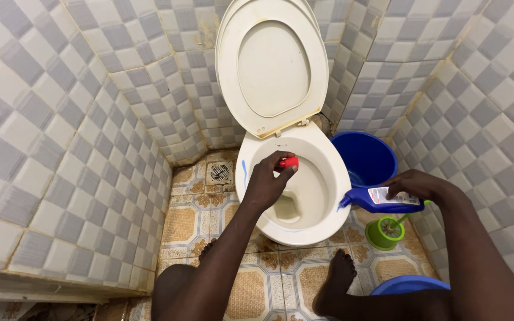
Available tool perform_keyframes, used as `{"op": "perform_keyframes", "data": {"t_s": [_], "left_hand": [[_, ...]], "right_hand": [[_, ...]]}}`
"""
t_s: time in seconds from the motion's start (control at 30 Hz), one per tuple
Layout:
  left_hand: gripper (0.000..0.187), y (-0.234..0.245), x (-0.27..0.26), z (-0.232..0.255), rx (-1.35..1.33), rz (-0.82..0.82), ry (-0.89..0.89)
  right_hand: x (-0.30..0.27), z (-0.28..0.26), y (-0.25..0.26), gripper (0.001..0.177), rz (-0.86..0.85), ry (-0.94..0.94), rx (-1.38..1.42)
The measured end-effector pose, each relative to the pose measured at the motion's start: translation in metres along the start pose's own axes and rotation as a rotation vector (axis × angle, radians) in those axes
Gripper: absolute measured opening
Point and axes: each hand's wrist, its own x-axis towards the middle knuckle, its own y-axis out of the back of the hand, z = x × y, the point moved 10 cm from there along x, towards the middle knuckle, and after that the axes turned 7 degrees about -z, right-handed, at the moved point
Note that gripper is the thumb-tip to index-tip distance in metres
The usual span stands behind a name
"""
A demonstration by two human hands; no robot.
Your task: The person applies blue toilet cleaner to the bowl, then uses a green toilet brush to scrub the interior surfaces. The person also turns on a wall tap to fill a blue basin with water.
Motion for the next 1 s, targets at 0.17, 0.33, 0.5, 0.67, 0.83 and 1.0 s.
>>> {"op": "perform_keyframes", "data": {"t_s": [0.17,0.33,0.5,0.67,0.83,1.0], "left_hand": [[0.04,-0.003,0.001,-0.001,0.006,-0.003,-0.021],[0.039,-0.003,0.002,0.002,0.002,-0.006,-0.029],[0.04,0.001,0.001,0.003,0.011,-0.007,0.011],[0.04,0.009,0.001,0.001,0.015,0.014,0.009],[0.039,0.017,0.0,0.003,0.001,0.04,-0.027],[0.038,0.025,0.0,0.0,-0.032,0.072,-0.018]], "right_hand": [[-0.005,0.0,0.004,0.055,0.016,-0.007,-0.01],[-0.007,0.003,0.008,0.055,0.044,-0.018,0.009],[-0.007,0.007,0.012,0.054,0.1,-0.045,0.033],[-0.022,-0.013,0.009,0.051,0.147,-0.019,0.039],[-0.018,-0.015,0.008,0.051,0.19,-0.01,0.117],[-0.012,-0.017,0.005,0.046,0.206,-0.034,0.273]]}}
